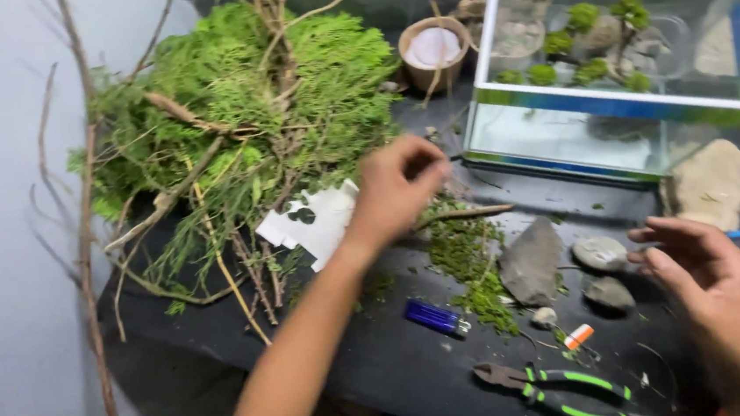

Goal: A person is meticulously assembling and decorating a miniature terrarium by trimming moss and branches and attaching them to rocks.

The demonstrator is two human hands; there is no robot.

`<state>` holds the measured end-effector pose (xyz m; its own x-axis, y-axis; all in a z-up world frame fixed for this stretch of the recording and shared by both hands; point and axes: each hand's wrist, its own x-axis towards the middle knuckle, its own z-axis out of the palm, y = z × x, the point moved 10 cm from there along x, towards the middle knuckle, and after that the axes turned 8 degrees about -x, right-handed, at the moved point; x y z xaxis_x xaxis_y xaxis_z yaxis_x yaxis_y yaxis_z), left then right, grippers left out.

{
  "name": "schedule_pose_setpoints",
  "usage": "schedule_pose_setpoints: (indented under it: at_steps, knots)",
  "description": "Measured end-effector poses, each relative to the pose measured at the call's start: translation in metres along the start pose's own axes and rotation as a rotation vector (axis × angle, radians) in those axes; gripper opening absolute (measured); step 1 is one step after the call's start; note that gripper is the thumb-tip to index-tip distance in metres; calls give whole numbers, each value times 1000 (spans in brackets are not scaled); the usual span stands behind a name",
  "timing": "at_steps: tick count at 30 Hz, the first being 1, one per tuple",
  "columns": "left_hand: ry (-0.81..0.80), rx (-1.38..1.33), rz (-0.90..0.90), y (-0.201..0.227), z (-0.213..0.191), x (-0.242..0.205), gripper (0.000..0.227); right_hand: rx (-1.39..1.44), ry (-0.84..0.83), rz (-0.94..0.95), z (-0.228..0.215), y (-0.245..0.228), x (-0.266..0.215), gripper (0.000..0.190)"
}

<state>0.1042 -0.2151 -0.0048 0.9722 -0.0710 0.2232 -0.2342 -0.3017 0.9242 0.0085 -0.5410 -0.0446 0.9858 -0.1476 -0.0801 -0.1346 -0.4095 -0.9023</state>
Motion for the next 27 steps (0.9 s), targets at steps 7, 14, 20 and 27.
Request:
schedule_pose_setpoints:
  at_steps: [7,14,20,27]
  knots:
    - [216,123,-224,-21,-163,43,4,78,-50,-187,4,40,17,38]
    - [143,233,-183,-37,-225,48,33,-257,-186,-269,53,-38,17,41]
    - [260,351,-89,-45,-251,3,7,-435,-406,-656,129,-112,20,26]
    - [49,864,-161,-68,-229,-31,30,-424,-634,-810,224,-166,21,25]
